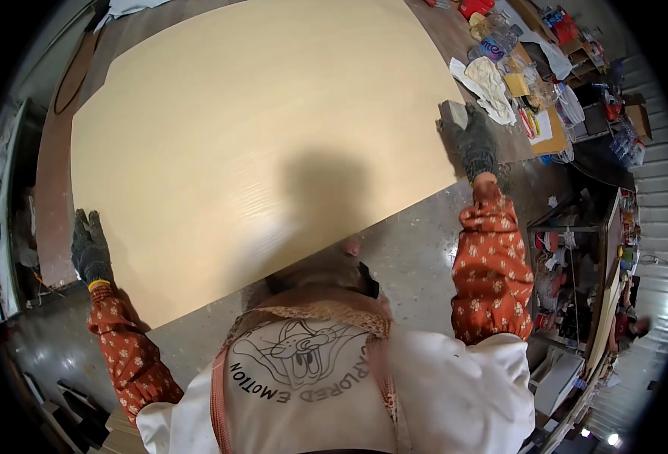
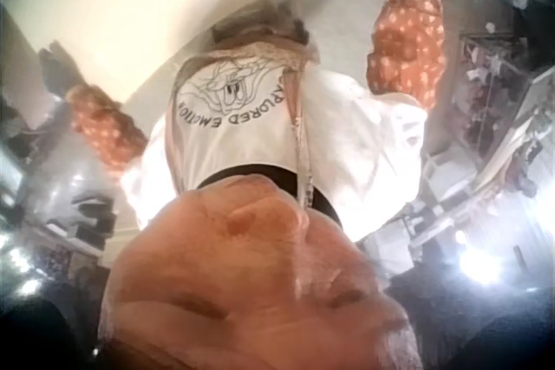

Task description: The person sands the edges of wooden panels with a sanding block and wipes the surfaces with a cloth and liquid. They move the panels on a worktable and stack them.

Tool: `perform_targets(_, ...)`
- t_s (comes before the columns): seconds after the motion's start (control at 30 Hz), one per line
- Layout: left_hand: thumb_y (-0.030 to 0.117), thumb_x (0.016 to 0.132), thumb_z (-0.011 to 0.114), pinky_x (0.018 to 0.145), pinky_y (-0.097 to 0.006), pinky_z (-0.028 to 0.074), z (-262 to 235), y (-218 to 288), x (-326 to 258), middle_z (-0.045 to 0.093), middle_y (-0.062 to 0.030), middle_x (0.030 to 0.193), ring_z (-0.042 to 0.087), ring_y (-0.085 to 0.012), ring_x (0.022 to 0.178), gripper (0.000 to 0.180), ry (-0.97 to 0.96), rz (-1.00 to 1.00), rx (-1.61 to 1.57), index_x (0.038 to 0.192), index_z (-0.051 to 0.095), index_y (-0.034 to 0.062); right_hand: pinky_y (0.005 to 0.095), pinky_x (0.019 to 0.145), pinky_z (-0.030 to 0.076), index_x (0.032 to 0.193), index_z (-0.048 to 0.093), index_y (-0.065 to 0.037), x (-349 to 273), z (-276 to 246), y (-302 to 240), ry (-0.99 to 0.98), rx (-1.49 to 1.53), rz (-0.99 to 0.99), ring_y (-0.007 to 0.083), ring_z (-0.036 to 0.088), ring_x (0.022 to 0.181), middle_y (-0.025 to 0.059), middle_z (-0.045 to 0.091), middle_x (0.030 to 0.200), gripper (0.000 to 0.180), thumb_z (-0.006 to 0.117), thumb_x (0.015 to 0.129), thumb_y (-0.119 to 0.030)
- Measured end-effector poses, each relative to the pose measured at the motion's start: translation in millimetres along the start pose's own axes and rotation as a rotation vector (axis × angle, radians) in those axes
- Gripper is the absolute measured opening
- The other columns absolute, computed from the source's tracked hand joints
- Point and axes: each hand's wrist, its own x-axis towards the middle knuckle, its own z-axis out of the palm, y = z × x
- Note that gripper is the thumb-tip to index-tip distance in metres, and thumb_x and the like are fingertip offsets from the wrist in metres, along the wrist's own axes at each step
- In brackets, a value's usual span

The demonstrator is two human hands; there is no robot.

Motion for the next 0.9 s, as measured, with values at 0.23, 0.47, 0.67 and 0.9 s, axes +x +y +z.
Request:
perform_targets(0.23,0.048,0.098,0.041,0.097,-0.045,0.044,18,-25,59,0.058,-0.0195,0.129,0.056,-0.0372,0.115,0.054,-0.007,0.018,0.149,0.138,0.049,0.0125,0.0413,0.099,0.044,0.137,0.048,-0.006,-67,-15,-37,-0.001,0.119,0.053,0.0365,0.056,0.118,0.0234,0.058,0.127,0.073,0.069,0.079,-0.046)
perform_targets(0.47,0.048,0.099,0.038,0.102,-0.048,0.04,42,-5,71,0.046,-0.0151,0.143,0.043,-0.0336,0.131,0.05,-0.003,0.3,0.643,0.139,0.05,0.021,0.029,0.099,0.043,0.142,0.044,-0.004,-96,-48,5,0.122,0.933,0.357,0.0235,0.055,0.117,0.012,0.05,0.14,0.054,0.056,0.092,-0.019)
perform_targets(0.67,0.032,0.094,0.056,0.112,-0.047,0.028,61,162,43,0.047,-0.0176,0.142,0.04,-0.0349,0.133,0.048,0.098,0.935,-0.124,0.138,0.05,0.0144,0.0315,0.109,0.031,0.147,0.037,-0.007,-185,-49,34,0.186,0.229,0.235,0.0218,0.038,0.135,0.0137,0.041,0.148,0.06,0.057,0.092,-0.018)
perform_targets(0.9,0.032,0.095,0.055,0.114,-0.051,0.025,36,360,-64,0.047,-0.0162,0.142,0.042,-0.0356,0.132,0.047,-0.027,1.436,-0.253,0.139,0.05,0.0141,0.0486,0.104,0.037,0.142,0.045,-0.013,-220,13,-32,0.225,-0.187,0.093,0.0394,0.036,0.136,0.0126,0.04,0.149,0.058,0.063,0.09,-0.03)
